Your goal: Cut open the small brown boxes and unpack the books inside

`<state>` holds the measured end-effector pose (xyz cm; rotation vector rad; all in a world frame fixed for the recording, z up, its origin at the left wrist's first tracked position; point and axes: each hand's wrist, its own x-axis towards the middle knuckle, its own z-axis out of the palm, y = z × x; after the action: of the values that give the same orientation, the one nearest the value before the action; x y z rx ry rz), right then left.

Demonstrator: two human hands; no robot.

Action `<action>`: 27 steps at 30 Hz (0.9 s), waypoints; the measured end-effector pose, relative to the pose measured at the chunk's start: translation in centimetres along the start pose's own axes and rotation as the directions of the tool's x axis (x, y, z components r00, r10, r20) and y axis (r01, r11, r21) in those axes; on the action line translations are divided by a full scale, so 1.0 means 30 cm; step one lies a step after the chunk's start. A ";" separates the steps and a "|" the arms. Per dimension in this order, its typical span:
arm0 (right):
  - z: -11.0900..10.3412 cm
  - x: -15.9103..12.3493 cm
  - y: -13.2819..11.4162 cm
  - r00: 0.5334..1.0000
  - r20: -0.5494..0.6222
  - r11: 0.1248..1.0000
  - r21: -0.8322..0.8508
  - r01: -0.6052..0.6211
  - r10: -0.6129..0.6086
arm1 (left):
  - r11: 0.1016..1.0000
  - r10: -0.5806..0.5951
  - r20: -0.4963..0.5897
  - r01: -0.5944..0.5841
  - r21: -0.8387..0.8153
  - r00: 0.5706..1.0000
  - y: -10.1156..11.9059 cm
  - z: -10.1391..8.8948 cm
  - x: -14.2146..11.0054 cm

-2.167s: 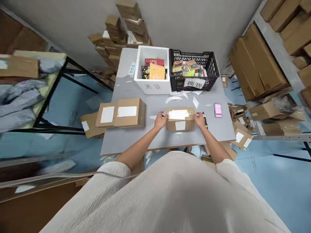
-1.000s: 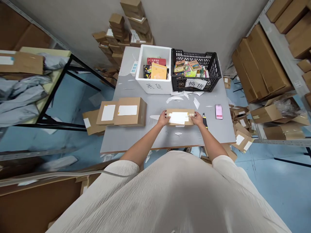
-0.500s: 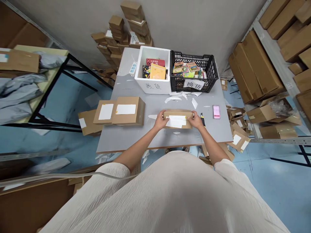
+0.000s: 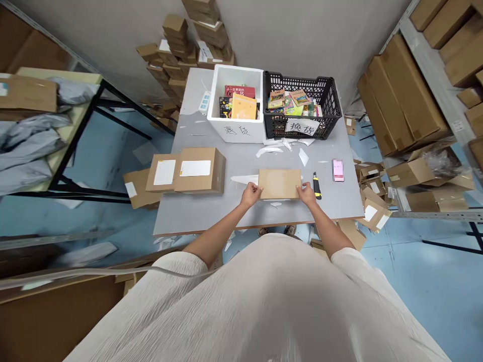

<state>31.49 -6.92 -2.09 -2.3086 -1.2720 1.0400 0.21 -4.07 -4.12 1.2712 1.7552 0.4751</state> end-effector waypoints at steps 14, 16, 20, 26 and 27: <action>0.014 0.107 -0.039 0.996 0.067 0.983 0.177 0.043 -0.055 | 0.990 -0.032 0.096 0.045 -0.132 0.995 0.071 -0.010 0.092; 0.018 0.105 -0.042 0.994 0.086 0.968 0.246 0.047 -0.070 | 0.989 0.015 0.101 0.000 -0.151 0.995 0.085 -0.002 0.089; 0.009 0.090 -0.042 0.995 0.084 0.950 0.313 0.022 -0.051 | 0.984 0.038 0.106 -0.018 -0.177 0.994 0.114 0.003 0.086; -0.029 0.089 -0.075 0.999 -0.045 0.914 0.403 0.034 -0.017 | 0.950 0.014 0.023 -0.006 -0.313 1.000 0.196 0.001 0.104; -0.033 0.095 -0.081 0.998 -0.069 0.906 0.422 0.038 -0.010 | 0.950 0.020 0.003 -0.018 -0.312 1.000 0.210 0.002 0.108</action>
<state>31.72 -3.13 -1.29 -1.9717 -0.9331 1.0964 3.50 1.35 -0.96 1.0630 1.5879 0.7285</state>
